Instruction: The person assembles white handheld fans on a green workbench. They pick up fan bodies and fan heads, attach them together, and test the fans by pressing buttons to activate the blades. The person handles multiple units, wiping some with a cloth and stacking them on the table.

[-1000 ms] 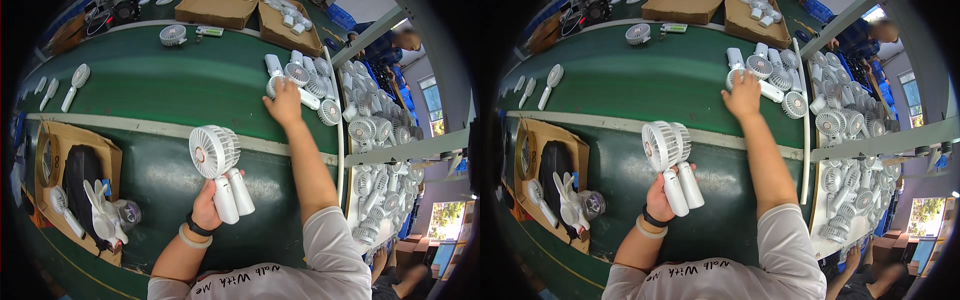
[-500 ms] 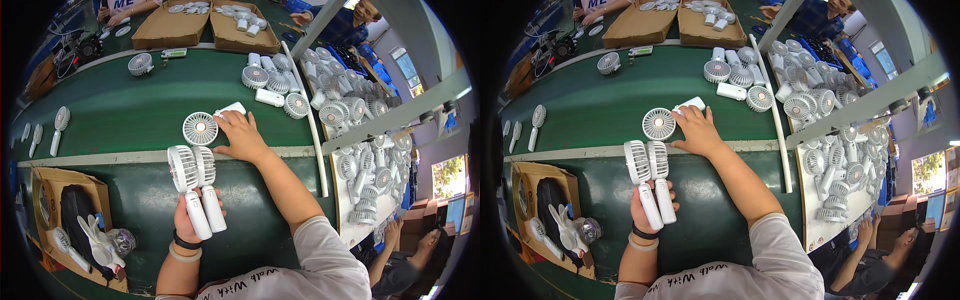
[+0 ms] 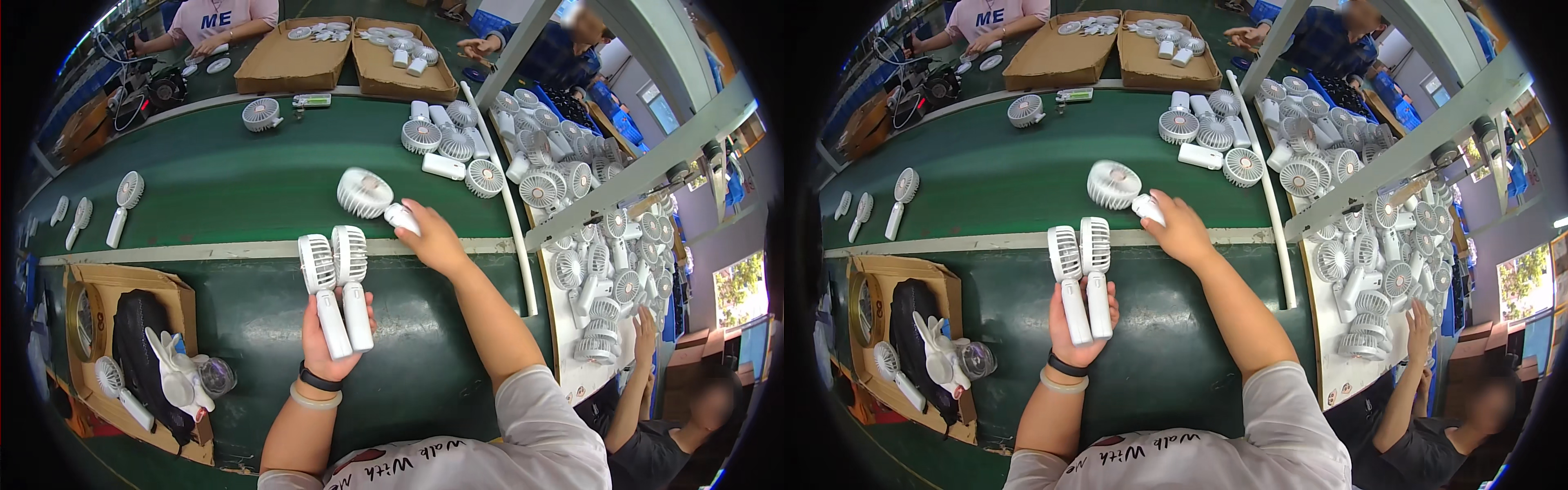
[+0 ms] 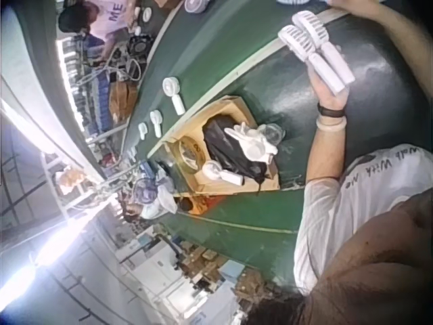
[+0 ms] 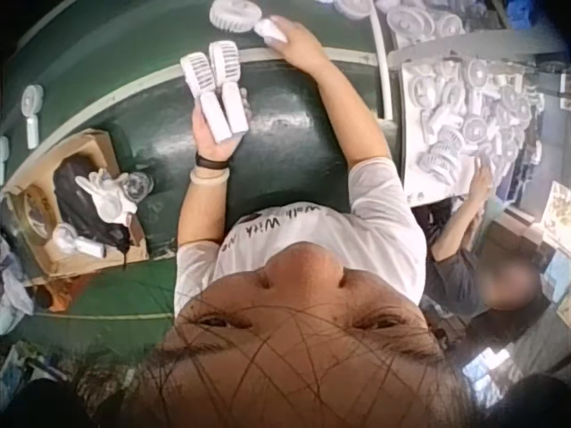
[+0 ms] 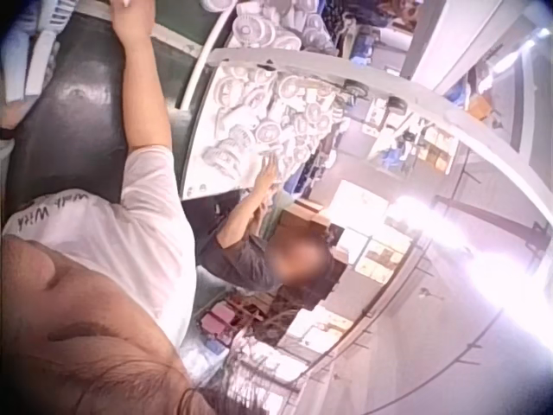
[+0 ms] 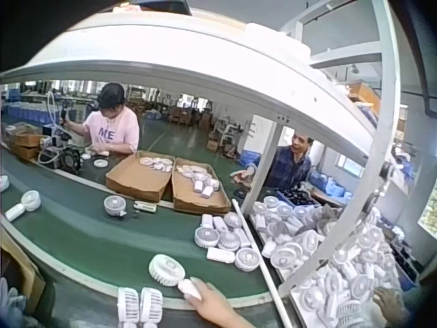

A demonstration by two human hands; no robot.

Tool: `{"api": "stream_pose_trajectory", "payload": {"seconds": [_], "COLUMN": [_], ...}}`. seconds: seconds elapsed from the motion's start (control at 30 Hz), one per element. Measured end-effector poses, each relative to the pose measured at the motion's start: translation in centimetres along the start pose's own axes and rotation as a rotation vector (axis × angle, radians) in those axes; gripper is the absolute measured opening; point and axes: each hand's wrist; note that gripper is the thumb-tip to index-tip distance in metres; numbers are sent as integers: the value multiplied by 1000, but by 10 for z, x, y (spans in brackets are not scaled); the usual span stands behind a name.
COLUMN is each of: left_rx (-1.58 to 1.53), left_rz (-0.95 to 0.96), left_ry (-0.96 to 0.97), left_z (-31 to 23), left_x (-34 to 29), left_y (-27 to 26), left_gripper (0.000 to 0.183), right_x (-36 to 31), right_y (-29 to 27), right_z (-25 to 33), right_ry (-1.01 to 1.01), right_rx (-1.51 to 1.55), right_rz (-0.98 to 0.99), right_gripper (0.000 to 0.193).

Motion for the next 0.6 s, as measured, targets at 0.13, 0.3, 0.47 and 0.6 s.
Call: {"api": "stream_pose_trajectory", "payload": {"seconds": [0.13,0.3,0.47,0.6], "left_rx": [-36,241,282,335], "left_rz": [66,141,170,169], "left_ry": [-65,77,95,102], "left_z": [-4,-9,-8,-7], "left_x": [4,0,0,1], "left_y": [-11,-10,-15,-13], "left_gripper": [63,74,79,80], "right_x": [-34,-46,-60,-56], "right_y": [-9,-6,26,26], "right_z": [26,35,21,16], "right_ry": [274,213,318,265], "right_rx": [1789,2050,2098,2087], "right_rz": [426,551,511,546], "right_gripper": [43,47,55,58]}}
Point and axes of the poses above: each hand's wrist, its own x-axis towards the middle knuckle, its own y-axis out of the palm, z = x × y, and after that the axes turned 1 degree about -z, right-handed
